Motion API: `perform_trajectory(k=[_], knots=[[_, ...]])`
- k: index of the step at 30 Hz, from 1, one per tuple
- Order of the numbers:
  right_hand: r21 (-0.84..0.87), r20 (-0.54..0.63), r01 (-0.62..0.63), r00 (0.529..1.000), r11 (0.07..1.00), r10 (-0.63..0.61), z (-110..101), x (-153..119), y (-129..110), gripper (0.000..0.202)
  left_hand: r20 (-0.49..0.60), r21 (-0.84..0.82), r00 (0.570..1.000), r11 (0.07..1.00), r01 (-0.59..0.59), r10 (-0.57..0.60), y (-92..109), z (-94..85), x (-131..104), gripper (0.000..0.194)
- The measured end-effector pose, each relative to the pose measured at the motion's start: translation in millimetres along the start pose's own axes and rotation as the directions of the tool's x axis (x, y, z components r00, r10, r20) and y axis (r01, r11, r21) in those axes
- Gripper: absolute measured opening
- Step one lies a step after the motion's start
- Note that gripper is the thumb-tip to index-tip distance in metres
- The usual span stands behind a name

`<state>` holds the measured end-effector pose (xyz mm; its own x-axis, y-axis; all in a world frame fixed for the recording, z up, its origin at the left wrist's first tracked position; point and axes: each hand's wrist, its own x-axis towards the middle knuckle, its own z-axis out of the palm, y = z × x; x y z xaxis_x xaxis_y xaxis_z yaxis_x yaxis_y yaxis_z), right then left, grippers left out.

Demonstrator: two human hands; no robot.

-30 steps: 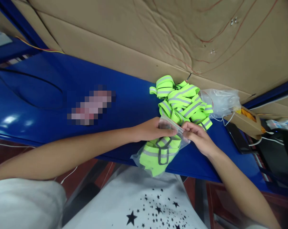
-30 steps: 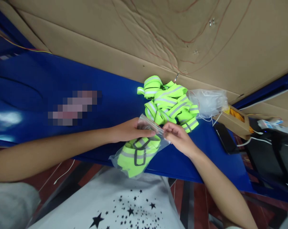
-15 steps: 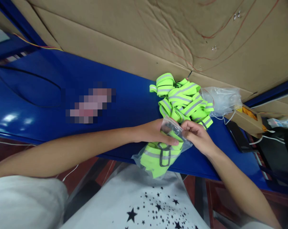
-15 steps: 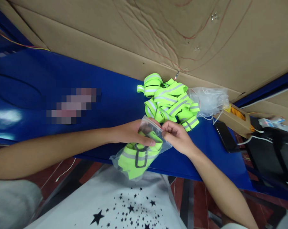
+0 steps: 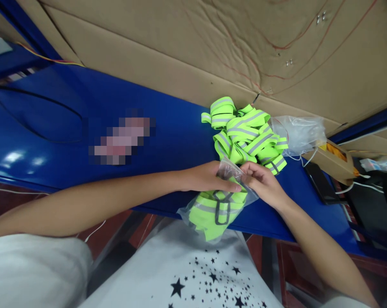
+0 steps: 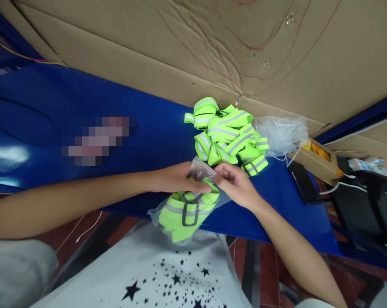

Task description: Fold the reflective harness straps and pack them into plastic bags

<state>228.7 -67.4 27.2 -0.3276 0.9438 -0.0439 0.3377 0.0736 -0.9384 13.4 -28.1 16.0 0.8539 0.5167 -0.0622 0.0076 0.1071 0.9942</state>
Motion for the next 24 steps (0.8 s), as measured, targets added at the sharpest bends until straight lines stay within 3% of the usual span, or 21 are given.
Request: perform_trajectory(k=[13,20,24], knots=[[0.045,0.048,-0.020,0.999,0.999,0.018,-1.1,-2.3,1.3,0.019,0.066,0.043,0.998,0.999,-0.007,0.004,-4.8,-0.3,0.4,0.027],[-0.006,-0.002,0.019,1.000,1.000,-0.019,3.4,-1.6,1.2,0.013,0.112,0.080,0.994,0.997,-0.009,0.000,-6.8,0.6,1.6,0.034],[-0.012,-0.057,0.015,0.998,1.000,-0.015,1.9,-1.9,1.5,0.016,0.008,-0.006,0.999,0.999,0.033,-0.033,-5.0,1.9,-0.2,0.043]])
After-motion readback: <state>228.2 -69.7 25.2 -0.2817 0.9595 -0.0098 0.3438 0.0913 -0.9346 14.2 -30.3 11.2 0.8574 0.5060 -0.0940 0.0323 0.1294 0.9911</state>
